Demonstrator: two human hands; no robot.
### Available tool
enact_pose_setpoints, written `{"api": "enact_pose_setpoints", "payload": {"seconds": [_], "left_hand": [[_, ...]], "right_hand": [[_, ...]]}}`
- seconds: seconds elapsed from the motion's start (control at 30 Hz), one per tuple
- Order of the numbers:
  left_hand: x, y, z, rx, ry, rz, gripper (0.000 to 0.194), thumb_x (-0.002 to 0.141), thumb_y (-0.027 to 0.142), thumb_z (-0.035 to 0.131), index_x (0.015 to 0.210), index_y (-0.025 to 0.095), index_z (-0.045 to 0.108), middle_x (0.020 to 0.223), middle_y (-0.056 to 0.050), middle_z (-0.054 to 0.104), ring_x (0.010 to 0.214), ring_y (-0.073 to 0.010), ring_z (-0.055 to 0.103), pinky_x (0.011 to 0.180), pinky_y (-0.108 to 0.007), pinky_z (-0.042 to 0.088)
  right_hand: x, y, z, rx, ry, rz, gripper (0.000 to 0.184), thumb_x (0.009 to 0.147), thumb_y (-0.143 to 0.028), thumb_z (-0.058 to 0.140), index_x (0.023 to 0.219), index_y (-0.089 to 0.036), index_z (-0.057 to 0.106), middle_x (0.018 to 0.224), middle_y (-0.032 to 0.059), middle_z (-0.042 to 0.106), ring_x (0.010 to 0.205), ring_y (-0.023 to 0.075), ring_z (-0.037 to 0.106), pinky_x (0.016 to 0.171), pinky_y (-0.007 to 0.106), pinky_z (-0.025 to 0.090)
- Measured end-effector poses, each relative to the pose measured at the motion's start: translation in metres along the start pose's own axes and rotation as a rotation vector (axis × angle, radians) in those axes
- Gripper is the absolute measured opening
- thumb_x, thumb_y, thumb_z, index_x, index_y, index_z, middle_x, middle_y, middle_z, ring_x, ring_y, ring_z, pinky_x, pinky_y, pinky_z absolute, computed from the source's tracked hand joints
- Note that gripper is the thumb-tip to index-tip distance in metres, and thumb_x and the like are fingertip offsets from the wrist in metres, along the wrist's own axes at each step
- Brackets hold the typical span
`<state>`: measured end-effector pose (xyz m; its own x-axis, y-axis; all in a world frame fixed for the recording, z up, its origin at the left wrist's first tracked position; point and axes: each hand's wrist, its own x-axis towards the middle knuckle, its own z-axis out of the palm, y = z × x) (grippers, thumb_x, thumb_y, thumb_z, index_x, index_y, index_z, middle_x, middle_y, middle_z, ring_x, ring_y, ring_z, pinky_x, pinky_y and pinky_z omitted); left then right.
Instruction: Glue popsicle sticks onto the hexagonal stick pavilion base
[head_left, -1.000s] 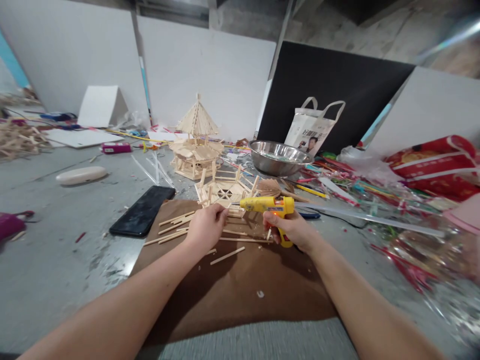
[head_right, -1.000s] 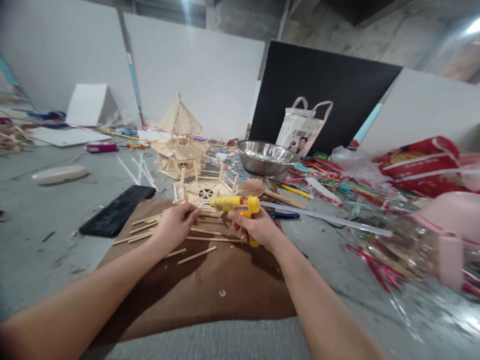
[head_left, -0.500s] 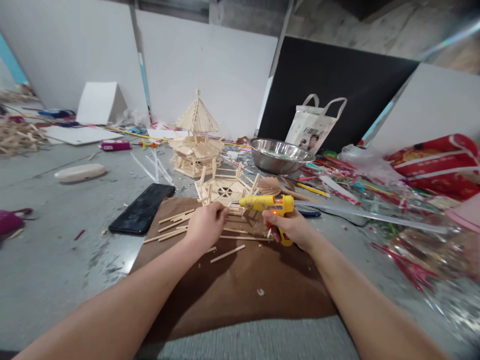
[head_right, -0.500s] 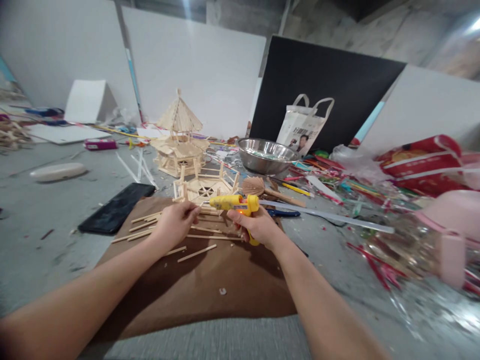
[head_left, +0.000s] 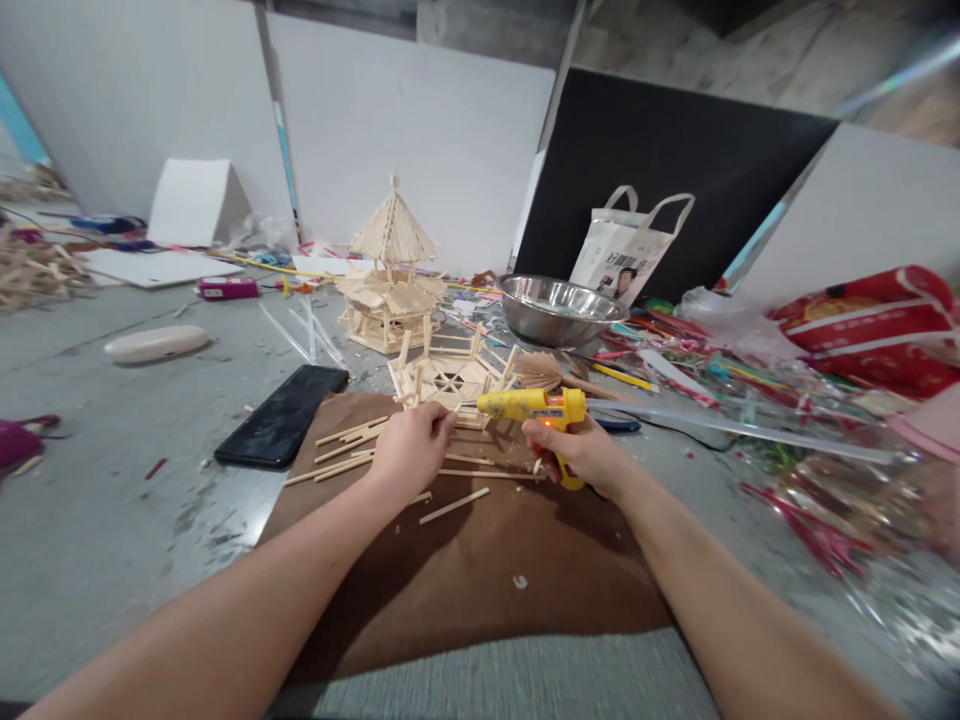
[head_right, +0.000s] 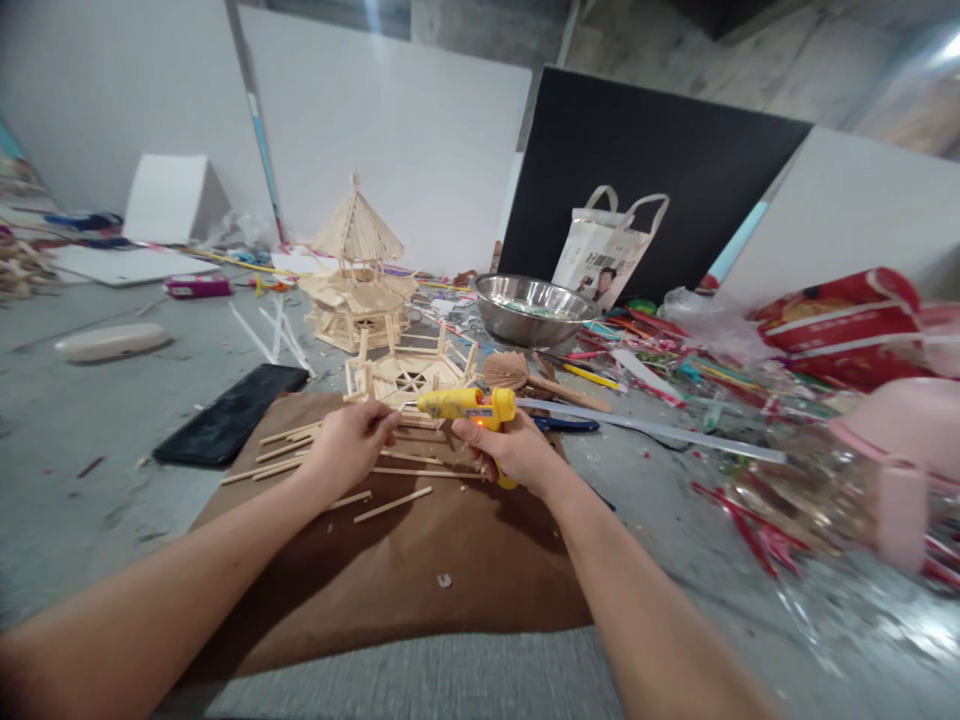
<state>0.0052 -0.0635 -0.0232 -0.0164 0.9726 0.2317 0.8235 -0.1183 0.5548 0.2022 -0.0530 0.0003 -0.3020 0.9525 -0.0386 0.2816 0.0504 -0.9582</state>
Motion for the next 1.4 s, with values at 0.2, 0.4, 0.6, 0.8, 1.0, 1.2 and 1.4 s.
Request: {"api": "enact_pose_setpoints", "payload": {"seconds": [0.2, 0.4, 0.6, 0.8, 1.0, 1.2, 1.4], "left_hand": [[-0.0004, 0.0004, 0.0004, -0.031, -0.003, 0.009, 0.028, 0.078, 0.034, 0.036, 0.071, 0.02, 0.059, 0.064, -0.002, 0.064, 0.064, -0.0161, 0.057, 0.057, -0.024, 0.035], [-0.0004, 0.0011, -0.0001, -0.045, -0.021, -0.006, 0.028, 0.078, 0.034, 0.035, 0.07, 0.02, 0.058, 0.063, -0.001, 0.064, 0.063, -0.0163, 0.056, 0.056, -0.024, 0.034], [-0.0003, 0.0009, -0.0005, -0.054, -0.033, -0.02, 0.03, 0.078, 0.034, 0.033, 0.069, 0.02, 0.058, 0.063, -0.002, 0.064, 0.064, -0.0164, 0.056, 0.057, -0.024, 0.035], [0.0001, 0.0014, -0.0005, -0.063, -0.034, -0.016, 0.031, 0.079, 0.033, 0.032, 0.066, 0.02, 0.057, 0.063, -0.001, 0.064, 0.063, -0.0162, 0.056, 0.058, -0.025, 0.035], [-0.0004, 0.0021, -0.0005, -0.064, -0.033, -0.018, 0.031, 0.079, 0.033, 0.032, 0.066, 0.02, 0.056, 0.063, -0.001, 0.064, 0.062, -0.0163, 0.056, 0.057, -0.025, 0.035], [-0.0006, 0.0021, -0.0006, -0.063, -0.043, -0.003, 0.03, 0.079, 0.032, 0.031, 0.067, 0.02, 0.056, 0.064, -0.001, 0.063, 0.063, -0.0161, 0.056, 0.058, -0.025, 0.035], [-0.0006, 0.0019, -0.0002, -0.048, -0.037, 0.001, 0.031, 0.08, 0.033, 0.031, 0.066, 0.02, 0.055, 0.064, -0.002, 0.063, 0.063, -0.0165, 0.056, 0.057, -0.025, 0.035]], "right_hand": [[-0.0006, -0.0013, -0.0002, -0.006, 0.0, 0.0, 0.034, 0.061, -0.046, 0.06, 0.053, -0.016, 0.047, 0.042, -0.0067, 0.045, 0.029, 0.0041, 0.041, 0.028, 0.017, 0.032], [-0.0004, -0.0007, -0.0004, 0.001, 0.005, -0.002, 0.033, 0.061, -0.045, 0.06, 0.053, -0.016, 0.047, 0.042, -0.0069, 0.044, 0.029, 0.0039, 0.04, 0.028, 0.017, 0.032], [-0.0011, -0.0011, -0.0005, 0.01, 0.005, -0.002, 0.035, 0.06, -0.048, 0.06, 0.053, -0.016, 0.047, 0.042, -0.0066, 0.044, 0.029, 0.0041, 0.04, 0.028, 0.017, 0.032], [-0.0003, -0.0001, -0.0011, 0.017, 0.001, -0.001, 0.035, 0.06, -0.048, 0.06, 0.053, -0.016, 0.048, 0.042, -0.0063, 0.044, 0.029, 0.0041, 0.04, 0.028, 0.017, 0.033], [0.0001, 0.0002, -0.0015, 0.013, 0.011, -0.006, 0.033, 0.06, -0.046, 0.061, 0.053, -0.016, 0.048, 0.043, -0.006, 0.045, 0.03, 0.0044, 0.041, 0.027, 0.018, 0.032], [-0.0011, -0.0032, -0.0005, 0.016, 0.035, 0.007, 0.034, 0.058, -0.047, 0.061, 0.053, -0.017, 0.047, 0.041, -0.0066, 0.044, 0.029, 0.0048, 0.04, 0.027, 0.018, 0.033], [-0.0018, -0.0044, -0.0008, 0.023, 0.027, 0.007, 0.034, 0.058, -0.047, 0.061, 0.053, -0.016, 0.047, 0.041, -0.007, 0.045, 0.028, 0.0032, 0.039, 0.027, 0.017, 0.033]]}}
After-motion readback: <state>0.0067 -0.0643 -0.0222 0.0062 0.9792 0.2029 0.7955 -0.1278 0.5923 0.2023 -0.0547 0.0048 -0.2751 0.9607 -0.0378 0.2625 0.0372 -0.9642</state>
